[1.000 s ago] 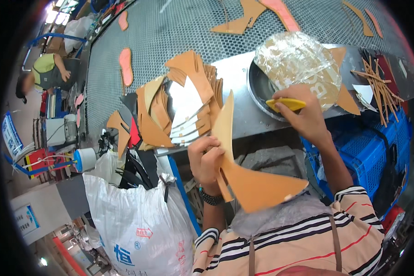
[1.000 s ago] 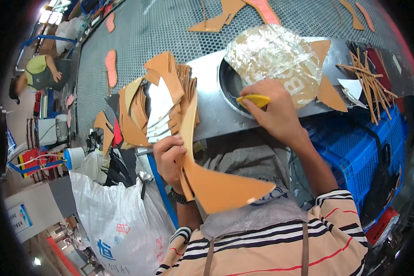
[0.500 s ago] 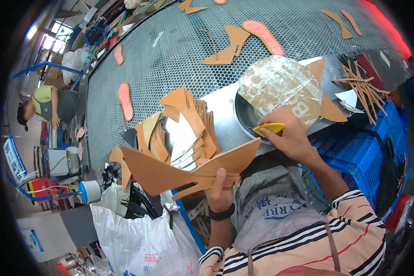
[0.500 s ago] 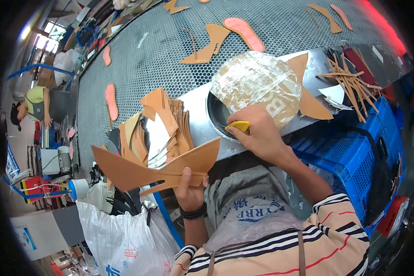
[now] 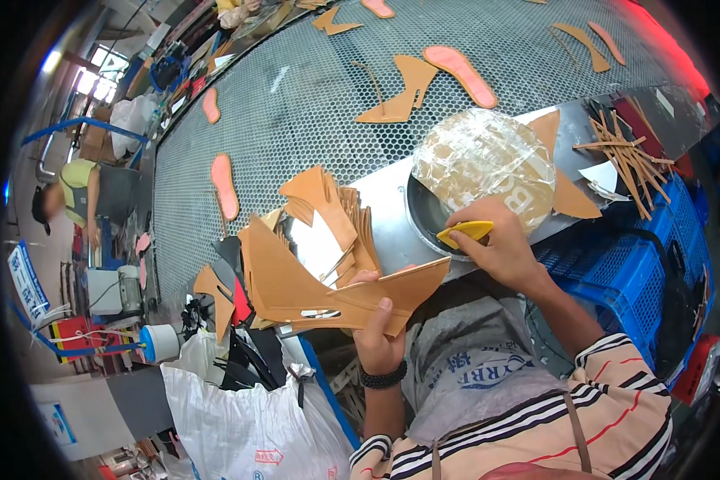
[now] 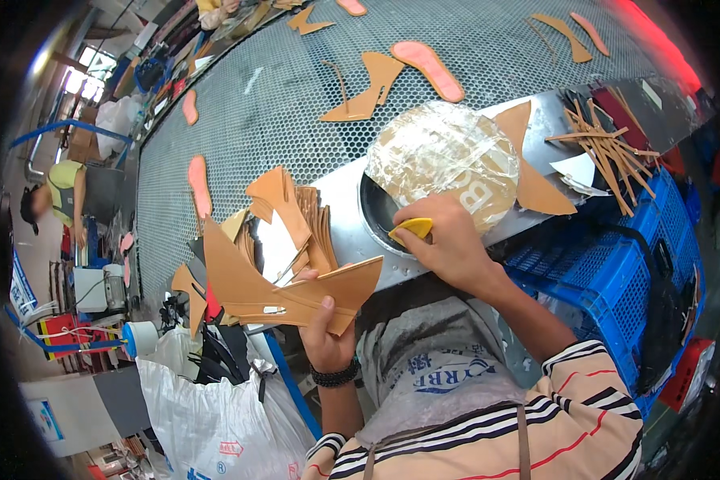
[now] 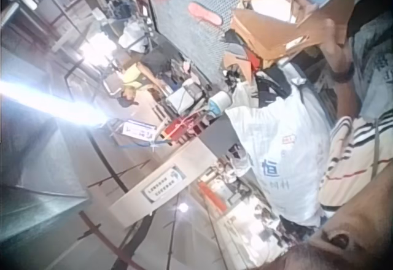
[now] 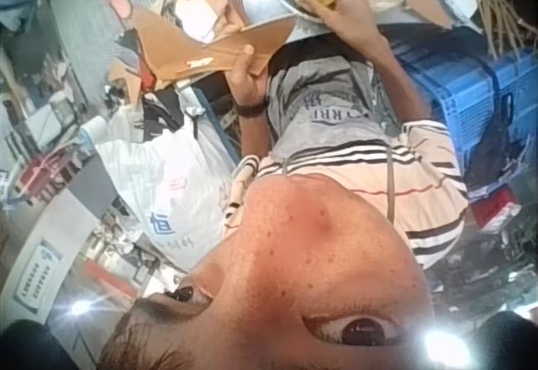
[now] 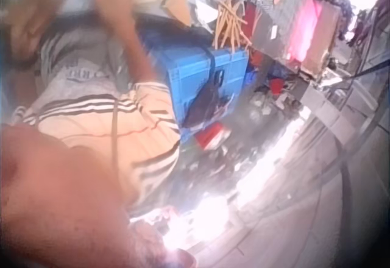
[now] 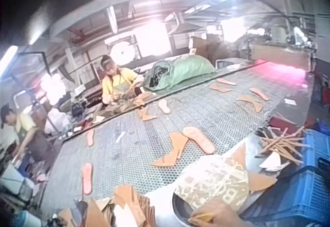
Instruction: Applying glue to leather shoe components at a workstation.
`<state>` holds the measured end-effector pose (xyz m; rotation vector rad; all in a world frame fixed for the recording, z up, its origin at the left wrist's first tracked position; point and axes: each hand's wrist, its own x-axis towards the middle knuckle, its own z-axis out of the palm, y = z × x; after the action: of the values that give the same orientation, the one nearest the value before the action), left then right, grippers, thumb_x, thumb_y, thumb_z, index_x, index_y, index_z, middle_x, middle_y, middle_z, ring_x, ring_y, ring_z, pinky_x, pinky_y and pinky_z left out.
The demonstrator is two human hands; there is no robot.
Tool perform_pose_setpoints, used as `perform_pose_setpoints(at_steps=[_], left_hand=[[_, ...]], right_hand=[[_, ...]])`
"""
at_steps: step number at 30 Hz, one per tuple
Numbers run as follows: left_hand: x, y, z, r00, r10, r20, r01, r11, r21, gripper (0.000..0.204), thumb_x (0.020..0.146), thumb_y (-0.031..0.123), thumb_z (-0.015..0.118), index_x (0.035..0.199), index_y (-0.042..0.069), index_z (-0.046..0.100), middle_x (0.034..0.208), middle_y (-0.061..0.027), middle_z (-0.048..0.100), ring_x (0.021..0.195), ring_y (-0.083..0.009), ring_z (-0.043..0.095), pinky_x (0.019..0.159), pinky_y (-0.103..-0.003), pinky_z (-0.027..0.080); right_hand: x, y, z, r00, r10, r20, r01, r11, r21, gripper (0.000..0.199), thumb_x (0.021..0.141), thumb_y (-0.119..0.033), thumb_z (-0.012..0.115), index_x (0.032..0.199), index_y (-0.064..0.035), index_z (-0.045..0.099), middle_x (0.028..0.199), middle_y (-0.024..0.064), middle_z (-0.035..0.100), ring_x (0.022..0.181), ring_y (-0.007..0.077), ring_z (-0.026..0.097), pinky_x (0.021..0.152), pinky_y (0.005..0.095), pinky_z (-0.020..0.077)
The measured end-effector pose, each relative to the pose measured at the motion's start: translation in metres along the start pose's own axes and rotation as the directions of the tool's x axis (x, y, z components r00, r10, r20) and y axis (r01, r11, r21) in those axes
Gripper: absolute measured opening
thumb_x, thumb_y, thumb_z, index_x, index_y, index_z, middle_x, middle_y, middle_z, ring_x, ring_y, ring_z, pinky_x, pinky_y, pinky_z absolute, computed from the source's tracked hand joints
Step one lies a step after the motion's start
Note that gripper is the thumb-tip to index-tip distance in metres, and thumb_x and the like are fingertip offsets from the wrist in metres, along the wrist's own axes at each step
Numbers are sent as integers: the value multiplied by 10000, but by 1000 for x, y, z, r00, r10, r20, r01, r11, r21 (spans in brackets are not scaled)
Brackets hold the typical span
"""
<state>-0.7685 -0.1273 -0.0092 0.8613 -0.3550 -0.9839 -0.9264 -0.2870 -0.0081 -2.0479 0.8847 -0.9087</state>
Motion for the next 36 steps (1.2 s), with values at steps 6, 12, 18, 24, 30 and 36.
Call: perform_pose_setpoints(at_steps=[6, 12, 18, 24, 30, 36], left_hand=[[-2, -2, -11, 997, 58, -59, -53, 994, 94, 562, 802, -59, 553, 1332, 51, 404, 1289, -157, 492, 1264, -392, 557, 1047, -514, 501], [-2, 7, -1, 999, -46, -3, 45, 991, -125, 582, 825, -85, 509, 1354, 121, 382, 1330, -290, 490, 1299, -440, 514, 1040, -617, 483], [-4, 9, -1, 999, -8, 48, 18, 976, -218, 467, 907, -103, 464, 1305, 120, 368, 1331, -213, 461, 1267, -445, 533, 1020, -726, 448], [-2, 8, 10, 993, 114, -28, -115, 992, -60, 443, 923, -92, 509, 1300, 103, 383, 1291, -163, 470, 1246, -375, 544, 1036, -592, 498], [0, 1, 1, 973, 160, -169, -154, 987, 49, 471, 906, -106, 541, 1320, 80, 414, 1254, -102, 473, 1198, -231, 532, 1043, -373, 474], [0, -2, 6, 969, 160, -187, -150, 986, 66, 464, 905, -107, 538, 1316, 73, 422, 1273, -91, 474, 1216, -235, 527, 1055, -387, 467]], right_hand=[[2, -2, -3, 1000, 2, 29, -2, 1000, 1, 137, 822, -119, 753, 921, -38, 704, 877, 132, 694, 863, 318, 636, 820, 401, 464], [1, -2, -3, 1000, 2, 23, -2, 1000, 10, 133, 821, -121, 752, 915, -41, 704, 860, 131, 687, 852, 318, 635, 803, 405, 465], [1, 0, -1, 999, -49, 11, 49, 998, -38, 136, 819, -118, 750, 912, -32, 701, 855, 147, 688, 840, 346, 632, 795, 412, 472], [0, -5, -11, 960, 238, 151, -274, 911, 308, 135, 861, -104, 734, 962, -17, 713, 878, 74, 712, 821, 166, 668, 745, 305, 513], [1, -9, -29, 926, 271, 265, -374, 764, 525, 133, 900, -103, 721, 984, -1, 720, 930, 45, 717, 861, 101, 657, 774, 247, 518], [-4, -36, -31, 979, 175, 106, -204, 835, 511, 145, 908, -95, 724, 1017, 0, 720, 939, 61, 724, 892, 115, 675, 788, 249, 522]])
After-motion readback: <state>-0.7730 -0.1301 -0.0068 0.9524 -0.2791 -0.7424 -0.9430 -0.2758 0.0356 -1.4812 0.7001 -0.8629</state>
